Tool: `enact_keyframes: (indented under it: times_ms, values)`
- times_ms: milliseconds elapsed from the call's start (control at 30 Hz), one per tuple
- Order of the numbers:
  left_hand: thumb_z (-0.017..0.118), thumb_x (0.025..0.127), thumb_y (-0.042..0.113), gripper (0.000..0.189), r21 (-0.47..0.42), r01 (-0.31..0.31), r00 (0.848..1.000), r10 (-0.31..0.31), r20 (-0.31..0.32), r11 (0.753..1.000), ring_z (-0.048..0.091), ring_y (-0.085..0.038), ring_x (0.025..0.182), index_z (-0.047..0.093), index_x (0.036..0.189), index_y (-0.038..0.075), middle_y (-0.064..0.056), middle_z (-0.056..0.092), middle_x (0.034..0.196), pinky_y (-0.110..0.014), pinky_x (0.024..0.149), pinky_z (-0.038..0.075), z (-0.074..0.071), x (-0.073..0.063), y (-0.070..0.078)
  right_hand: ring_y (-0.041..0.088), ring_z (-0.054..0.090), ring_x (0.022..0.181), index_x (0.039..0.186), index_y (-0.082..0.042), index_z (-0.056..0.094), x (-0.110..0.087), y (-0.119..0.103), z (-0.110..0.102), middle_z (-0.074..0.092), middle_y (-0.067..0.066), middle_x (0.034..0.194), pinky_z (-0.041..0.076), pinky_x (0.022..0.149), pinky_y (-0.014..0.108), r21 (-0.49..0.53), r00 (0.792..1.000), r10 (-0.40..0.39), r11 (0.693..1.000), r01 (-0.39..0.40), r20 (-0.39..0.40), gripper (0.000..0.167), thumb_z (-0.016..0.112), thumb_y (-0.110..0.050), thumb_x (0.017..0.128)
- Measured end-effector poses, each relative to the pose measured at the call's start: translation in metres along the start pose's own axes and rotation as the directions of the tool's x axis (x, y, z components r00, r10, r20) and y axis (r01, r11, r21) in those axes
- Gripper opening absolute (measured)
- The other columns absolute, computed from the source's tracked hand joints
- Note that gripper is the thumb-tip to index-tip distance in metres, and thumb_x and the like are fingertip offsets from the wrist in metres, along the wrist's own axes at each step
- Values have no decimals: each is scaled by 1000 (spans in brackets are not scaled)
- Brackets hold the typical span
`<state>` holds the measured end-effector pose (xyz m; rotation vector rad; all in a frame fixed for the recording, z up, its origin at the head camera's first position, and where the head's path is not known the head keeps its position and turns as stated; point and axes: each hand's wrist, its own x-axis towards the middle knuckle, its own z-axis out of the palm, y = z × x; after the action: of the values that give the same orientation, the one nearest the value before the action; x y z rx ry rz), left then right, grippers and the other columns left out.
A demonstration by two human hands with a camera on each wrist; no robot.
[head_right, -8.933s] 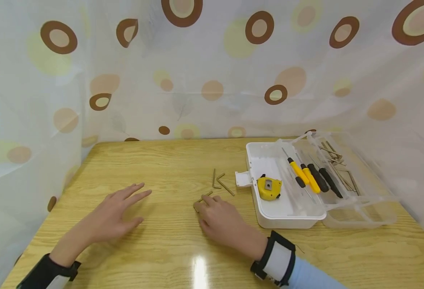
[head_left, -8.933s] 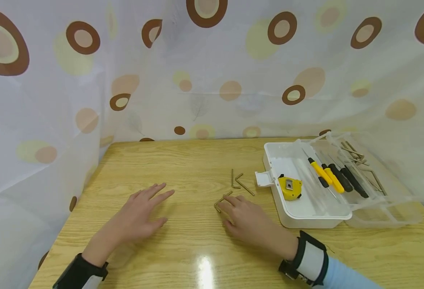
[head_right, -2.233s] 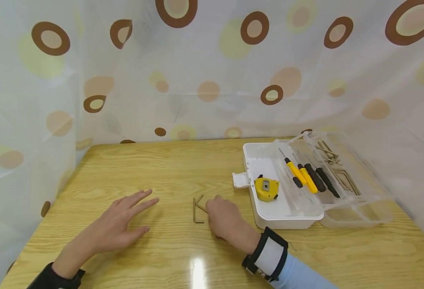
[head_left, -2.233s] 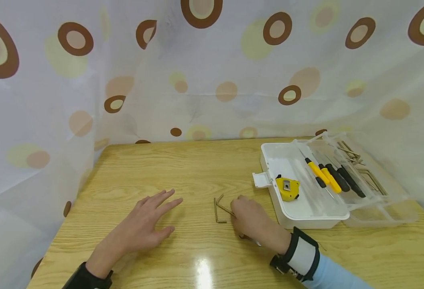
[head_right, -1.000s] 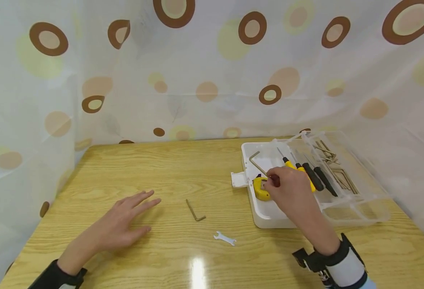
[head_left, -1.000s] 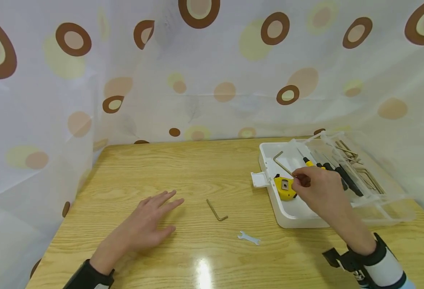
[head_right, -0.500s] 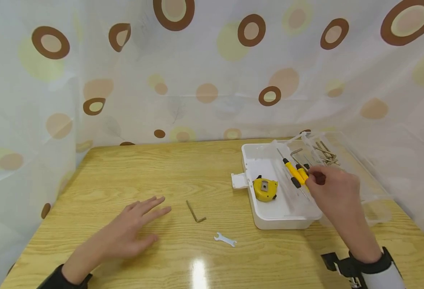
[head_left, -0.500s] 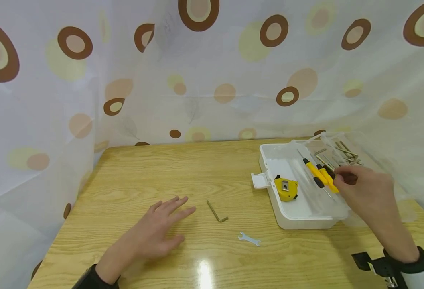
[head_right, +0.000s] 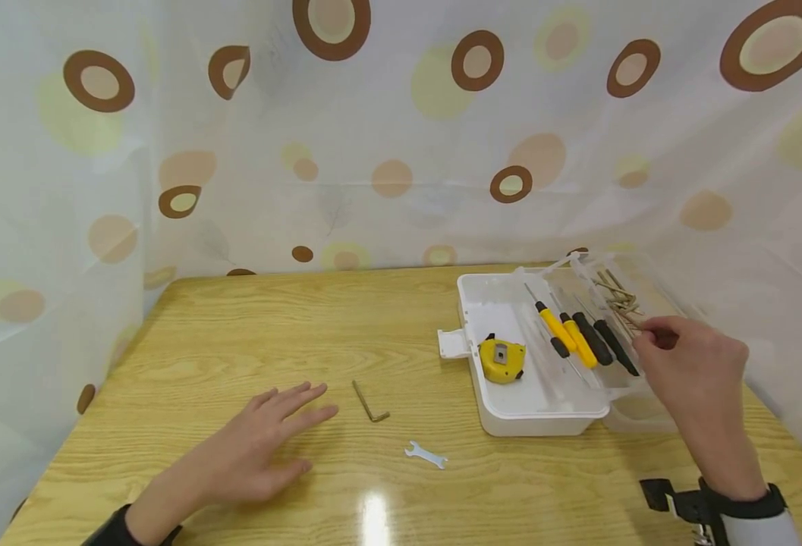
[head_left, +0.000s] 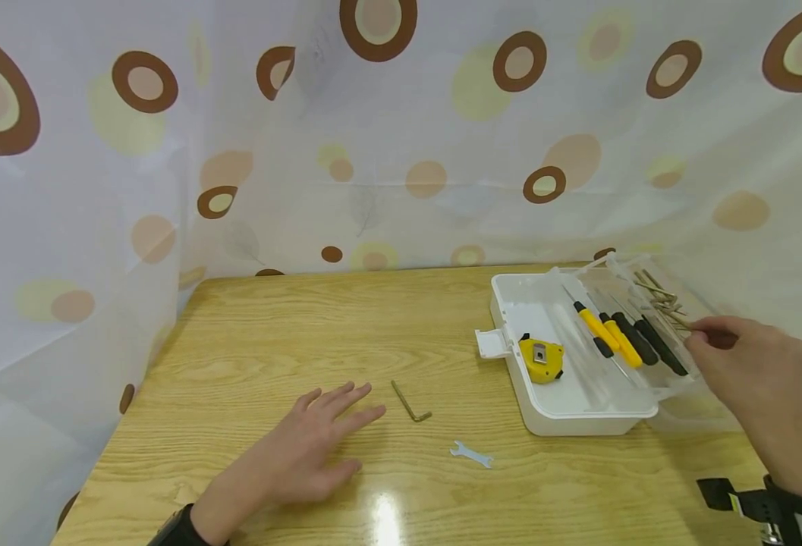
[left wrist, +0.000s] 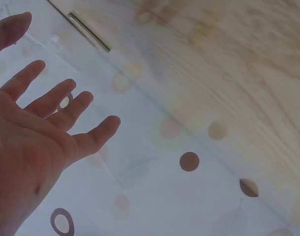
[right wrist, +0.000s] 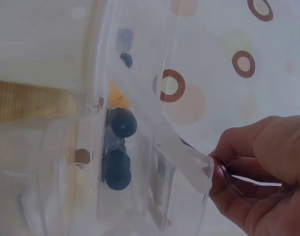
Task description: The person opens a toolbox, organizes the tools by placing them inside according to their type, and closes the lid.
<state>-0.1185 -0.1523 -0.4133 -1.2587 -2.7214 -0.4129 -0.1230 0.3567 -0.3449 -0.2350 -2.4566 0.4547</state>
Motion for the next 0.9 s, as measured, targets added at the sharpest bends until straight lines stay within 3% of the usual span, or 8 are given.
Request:
enact_keyframes:
  times_ms: [367,567,600,667,733,800,833,900]
  values:
    - [75,90,32,70,22,2,1000,-2,6,1000,45,-38,146,48,154,22,-14,43,161,-66,108,42,0,1,1,50,64,76,103,14,70,1,15,9,71,34,90,30,98,72,32,994,99,994,-100,40,31,55,-10,92]
    - [73,92,31,68,3,10,1000,-10,18,1000,44,-39,147,48,154,22,-13,42,162,-67,108,41,1,0,0,54,65,93,110,15,70,-3,15,15,70,37,87,36,87,69,39,995,50,998,-47,-81,35,53,-9,92]
    - [73,92,31,68,8,12,1000,-12,18,1000,44,-38,147,48,154,22,-13,42,162,-67,108,42,1,0,0,40,71,89,109,14,71,-3,14,17,70,37,85,38,84,67,45,992,32,999,-27,-121,34,53,-8,91]
    - [74,91,32,68,21,17,1000,-17,14,1000,45,-38,147,48,153,23,-13,43,162,-66,108,42,1,0,0,1,69,80,105,14,73,-3,12,18,70,37,87,47,78,46,62,981,-8,998,21,-195,31,54,-7,90]
    - [74,90,32,68,34,20,1000,-20,8,999,46,-37,146,49,153,23,-13,43,161,-66,108,43,1,-1,-1,-31,45,71,99,14,74,-4,8,20,70,38,89,44,70,19,84,966,-53,993,77,-253,28,56,-5,89]
    - [74,90,33,68,42,23,1000,-23,2,999,46,-37,146,50,153,23,-13,44,161,-65,108,43,1,-1,-1,-43,21,76,94,13,75,-4,4,22,70,37,88,28,63,3,104,947,-106,984,143,-302,25,59,-5,87]
    - [74,90,33,68,43,24,1000,-24,3,999,46,-37,146,50,153,23,-13,44,161,-65,108,43,1,-1,-1,-42,23,77,93,14,75,-5,2,24,71,37,87,23,63,-1,117,939,-132,977,177,-318,24,60,-4,87]
    - [73,90,33,68,43,25,1000,-25,3,999,46,-37,146,50,153,23,-13,43,161,-64,108,43,0,-2,-1,-34,34,73,91,13,75,-8,-6,27,71,35,83,24,63,-1,130,923,-185,962,241,-338,22,61,-3,86]
